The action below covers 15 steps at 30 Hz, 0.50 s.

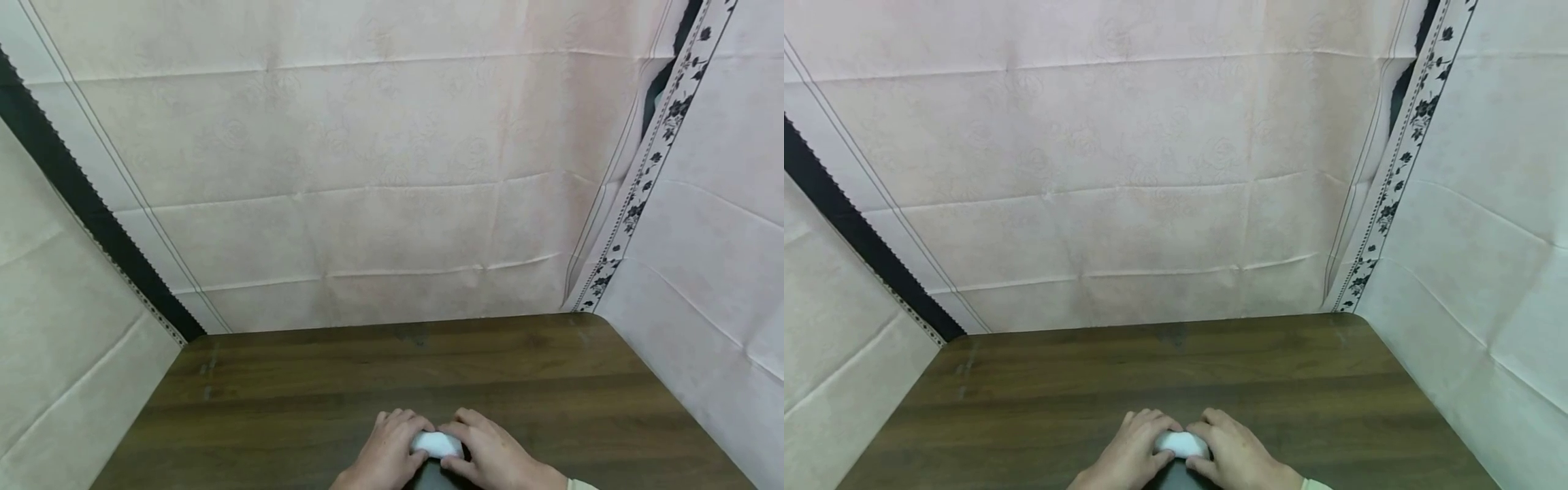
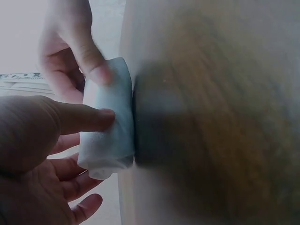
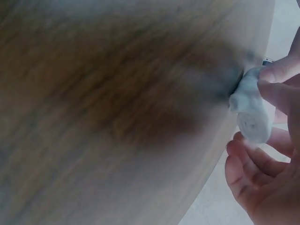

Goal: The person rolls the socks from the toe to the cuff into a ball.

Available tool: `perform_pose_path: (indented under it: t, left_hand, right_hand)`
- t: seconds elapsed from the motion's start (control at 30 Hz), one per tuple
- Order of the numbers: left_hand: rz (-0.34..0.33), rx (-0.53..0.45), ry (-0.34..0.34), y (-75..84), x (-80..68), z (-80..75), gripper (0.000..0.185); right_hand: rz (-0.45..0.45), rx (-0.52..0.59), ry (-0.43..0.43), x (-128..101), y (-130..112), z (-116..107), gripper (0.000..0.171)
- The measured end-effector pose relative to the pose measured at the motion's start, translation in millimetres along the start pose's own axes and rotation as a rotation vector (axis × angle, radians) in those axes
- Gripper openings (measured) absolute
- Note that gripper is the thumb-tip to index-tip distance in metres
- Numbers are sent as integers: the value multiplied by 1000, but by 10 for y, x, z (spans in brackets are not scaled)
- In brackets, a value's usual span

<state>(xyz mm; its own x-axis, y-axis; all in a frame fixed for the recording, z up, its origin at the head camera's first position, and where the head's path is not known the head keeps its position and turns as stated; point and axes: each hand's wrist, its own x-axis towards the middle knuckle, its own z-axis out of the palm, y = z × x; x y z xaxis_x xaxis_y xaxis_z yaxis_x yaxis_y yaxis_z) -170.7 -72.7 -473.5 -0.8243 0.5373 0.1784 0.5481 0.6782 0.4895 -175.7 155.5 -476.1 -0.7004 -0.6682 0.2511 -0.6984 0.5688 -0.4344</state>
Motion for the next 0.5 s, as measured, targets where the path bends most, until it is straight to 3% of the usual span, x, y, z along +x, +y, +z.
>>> perform_pose_path:
  t: [0.2,0.5]
  left_hand:
    - [-11,-34,-2,-2,8,-16,25]
    - [-13,-121,-2,-4,-11,-66,32]
  right_hand:
    - [-5,-53,41,20,-27,11,32]
    - [-30,-26,81,27,-33,-7,25]
